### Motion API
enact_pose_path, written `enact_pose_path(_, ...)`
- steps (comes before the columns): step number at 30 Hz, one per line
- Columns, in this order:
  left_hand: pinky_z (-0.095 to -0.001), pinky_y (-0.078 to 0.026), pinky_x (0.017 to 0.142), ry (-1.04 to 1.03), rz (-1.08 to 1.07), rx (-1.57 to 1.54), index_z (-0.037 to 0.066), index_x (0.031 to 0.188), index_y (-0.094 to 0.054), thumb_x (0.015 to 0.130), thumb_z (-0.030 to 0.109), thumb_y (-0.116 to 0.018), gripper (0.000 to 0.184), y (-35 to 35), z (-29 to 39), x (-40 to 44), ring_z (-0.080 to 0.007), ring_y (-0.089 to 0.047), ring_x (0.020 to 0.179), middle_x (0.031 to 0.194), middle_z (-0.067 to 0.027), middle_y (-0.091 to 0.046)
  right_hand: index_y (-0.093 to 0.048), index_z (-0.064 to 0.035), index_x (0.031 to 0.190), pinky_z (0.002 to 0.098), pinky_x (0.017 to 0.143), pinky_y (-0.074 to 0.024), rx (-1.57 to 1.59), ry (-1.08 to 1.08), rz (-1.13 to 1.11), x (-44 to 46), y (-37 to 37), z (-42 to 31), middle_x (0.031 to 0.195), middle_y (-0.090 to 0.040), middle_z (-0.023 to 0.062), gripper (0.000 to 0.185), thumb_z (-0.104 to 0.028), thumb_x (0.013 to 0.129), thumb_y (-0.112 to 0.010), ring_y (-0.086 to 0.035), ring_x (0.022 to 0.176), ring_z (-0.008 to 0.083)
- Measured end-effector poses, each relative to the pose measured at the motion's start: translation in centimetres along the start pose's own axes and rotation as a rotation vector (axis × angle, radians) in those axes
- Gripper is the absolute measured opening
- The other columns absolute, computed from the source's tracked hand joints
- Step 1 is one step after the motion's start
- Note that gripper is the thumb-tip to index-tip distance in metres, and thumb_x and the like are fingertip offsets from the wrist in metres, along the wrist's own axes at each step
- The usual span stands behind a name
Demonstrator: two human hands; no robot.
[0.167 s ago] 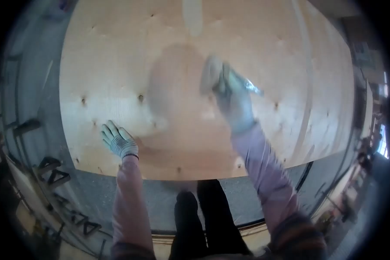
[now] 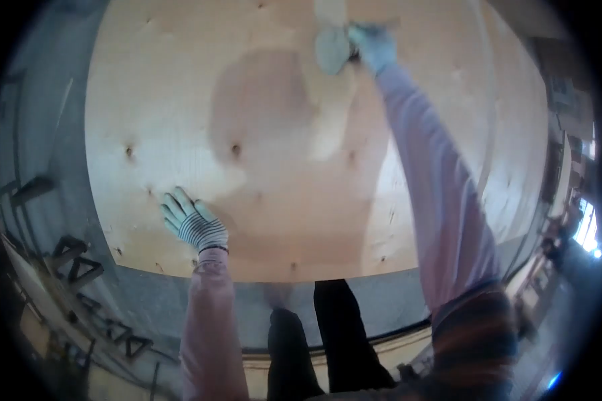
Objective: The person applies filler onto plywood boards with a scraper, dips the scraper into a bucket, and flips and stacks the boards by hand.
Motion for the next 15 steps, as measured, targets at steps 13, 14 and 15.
enact_pose_path(13,-0.0633,-0.013,0.110,-0.039,-0.059,-0.162,0.005,0.141,-0.034,0.087,0.033,-0.049,0.063,2.0,0.4,-1.4,-0.0509,-0.018,0.137,0.149,-0.0234,-0.026,-0.066,-0.0065,0.116,0.0343,0.094,-0.0503,0.597,-0.291,-0.283,-43.8,-1.3,-11.4,0.116,-0.066,0.0111,0.030,0.000,0.087,-0.060,-0.063,0.109,0.0246)
enact_pose_path(14,-0.0633,-0.014,0.109,-0.051,-0.015,-0.182,0.005,0.141,-0.035,0.086,0.033,-0.050,0.063,1.1,0.2,-1.6,-0.0506,-0.019,0.137,0.149,-0.0233,-0.026,-0.067,-0.0106,0.113,0.0369,0.092,-0.0512,-0.108,0.074,-0.279,-48.7,-2.3,-12.5,0.112,-0.068,0.0130,0.030,0.000,0.085,-0.062,-0.064,0.106,0.0273)
enact_pose_path(15,-0.0633,-0.015,0.109,-0.064,0.041,-0.204,0.005,0.140,-0.036,0.085,0.034,-0.051,0.064,0.9,0.4,-1.6,-0.0503,-0.019,0.137,0.149,-0.0231,-0.026,-0.067,-0.0107,0.113,0.0371,0.092,-0.0512,-0.140,0.077,-0.166,-52.0,-3.5,-13.0,0.111,-0.067,0.0138,0.030,0.000,0.085,-0.062,-0.064,0.106,0.0280)
Point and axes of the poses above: each hand's wrist, its own x-axis towards the middle knuckle, its own y-axis out of the back of the hand, z = x × y, the point moved 3 cm from there along x, towards the middle knuckle
